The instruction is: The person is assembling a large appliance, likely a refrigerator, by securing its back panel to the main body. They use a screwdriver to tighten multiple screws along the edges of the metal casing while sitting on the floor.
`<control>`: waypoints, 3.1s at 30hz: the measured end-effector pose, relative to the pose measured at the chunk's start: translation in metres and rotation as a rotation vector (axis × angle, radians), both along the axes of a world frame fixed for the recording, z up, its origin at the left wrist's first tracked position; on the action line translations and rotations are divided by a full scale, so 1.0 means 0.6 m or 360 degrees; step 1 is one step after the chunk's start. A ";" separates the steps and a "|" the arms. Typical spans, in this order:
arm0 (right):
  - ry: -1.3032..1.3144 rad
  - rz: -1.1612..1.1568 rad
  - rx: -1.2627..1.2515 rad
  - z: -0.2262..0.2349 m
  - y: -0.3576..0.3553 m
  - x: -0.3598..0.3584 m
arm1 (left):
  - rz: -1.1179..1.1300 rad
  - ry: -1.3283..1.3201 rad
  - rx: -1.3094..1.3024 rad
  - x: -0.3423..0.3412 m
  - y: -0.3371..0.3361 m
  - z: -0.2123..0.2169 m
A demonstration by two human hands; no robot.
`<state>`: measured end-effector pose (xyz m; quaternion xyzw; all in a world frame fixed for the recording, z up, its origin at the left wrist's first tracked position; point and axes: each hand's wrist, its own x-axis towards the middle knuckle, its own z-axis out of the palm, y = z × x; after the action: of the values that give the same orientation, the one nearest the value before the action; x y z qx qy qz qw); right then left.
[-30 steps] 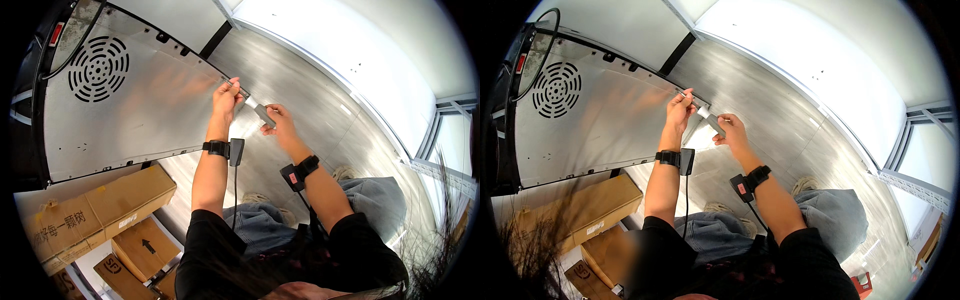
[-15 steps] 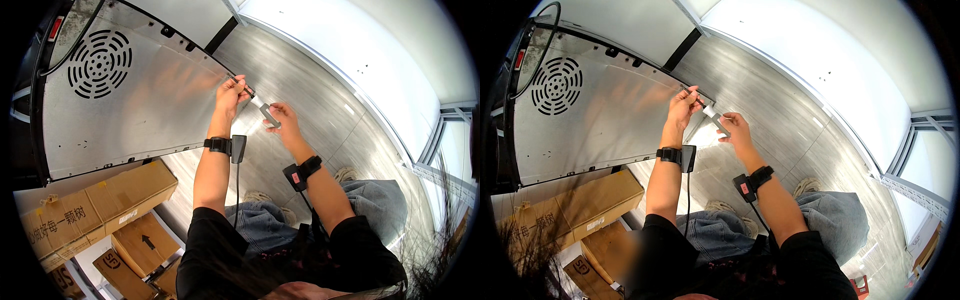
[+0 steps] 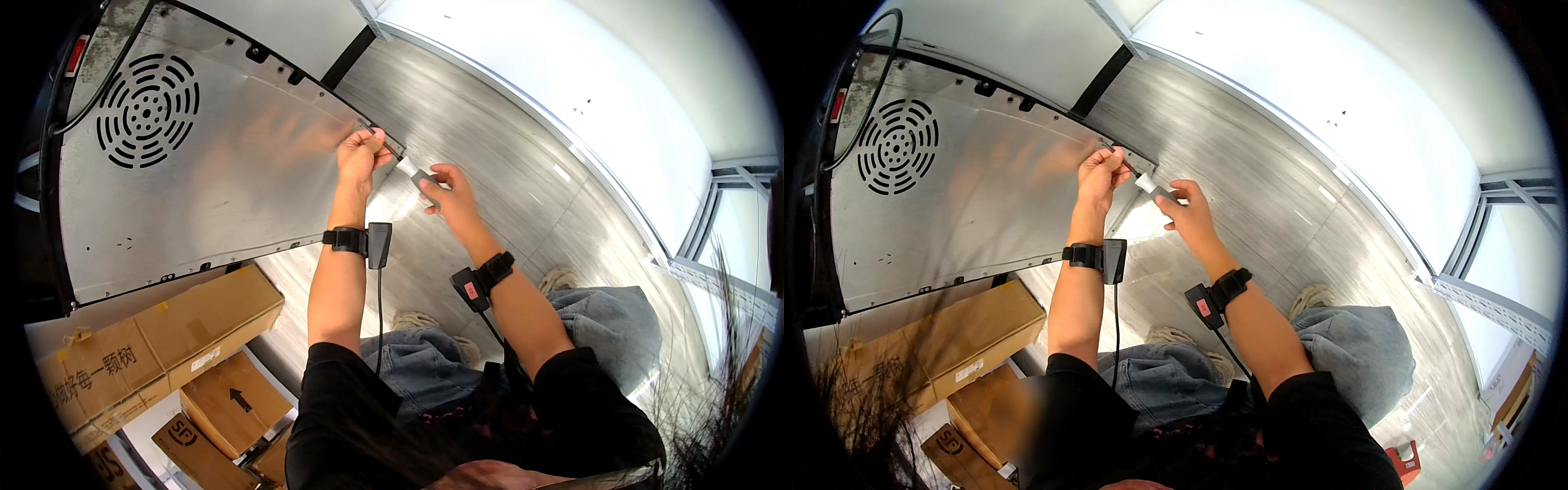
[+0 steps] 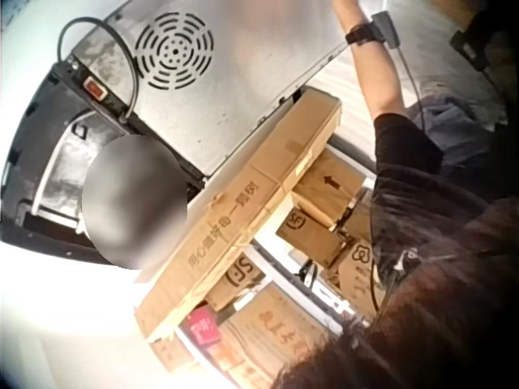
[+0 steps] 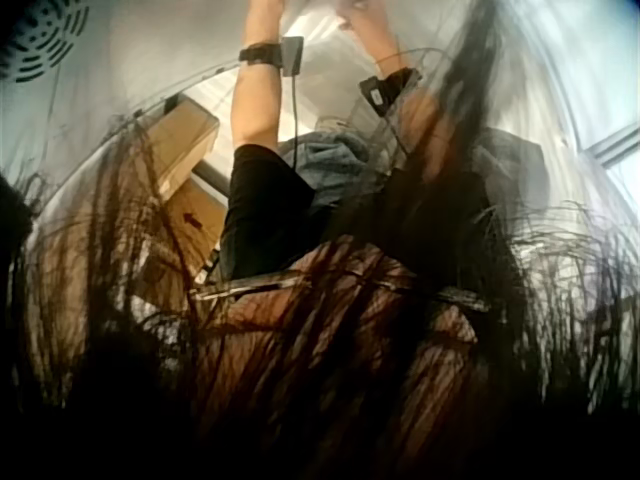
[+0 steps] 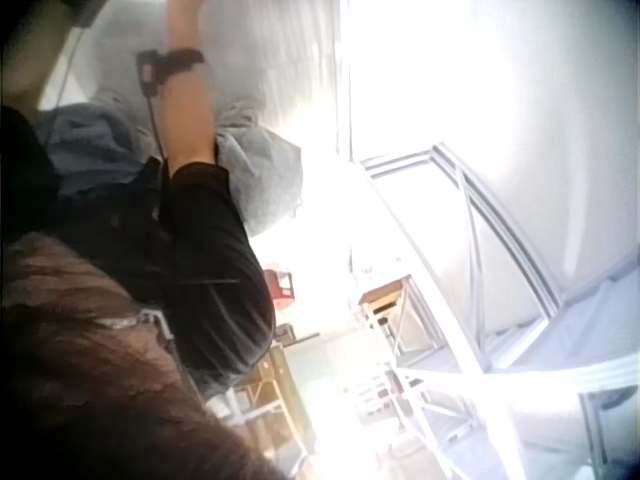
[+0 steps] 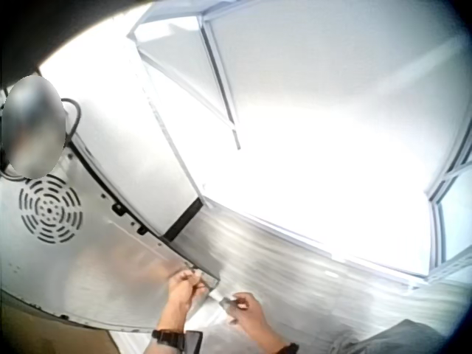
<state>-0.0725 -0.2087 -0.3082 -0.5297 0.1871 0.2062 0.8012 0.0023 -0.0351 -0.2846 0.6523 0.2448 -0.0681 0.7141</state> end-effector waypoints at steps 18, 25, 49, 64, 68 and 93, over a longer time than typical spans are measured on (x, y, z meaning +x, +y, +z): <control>0.0178 0.0185 0.0270 0.011 -0.016 0.003 | 0.0149 -0.0057 0.0063 -0.002 -0.017 0.011; -0.0626 0.0060 -0.0501 -0.023 0.009 -0.011 | 0.0156 -0.0030 0.0259 -0.001 -0.026 0.014; 0.0197 0.0246 0.0109 0.028 -0.016 0.003 | 0.0210 -0.0019 0.0033 -0.002 -0.032 0.019; -0.0008 0.0336 -0.0110 0.006 -0.008 -0.004 | 0.0130 0.0013 0.0083 -0.002 -0.023 0.005; 0.0011 0.0341 -0.0095 0.011 -0.011 -0.003 | 0.0161 0.0006 0.0049 -0.003 -0.019 0.004; -0.0105 0.0235 -0.0255 0.005 -0.019 0.000 | 0.0453 -0.0108 0.0127 0.022 -0.044 0.012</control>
<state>-0.0726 -0.2201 -0.3049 -0.6109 0.1370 0.2315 0.7446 0.0156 -0.0616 -0.2773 0.6407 0.3131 0.0657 0.6979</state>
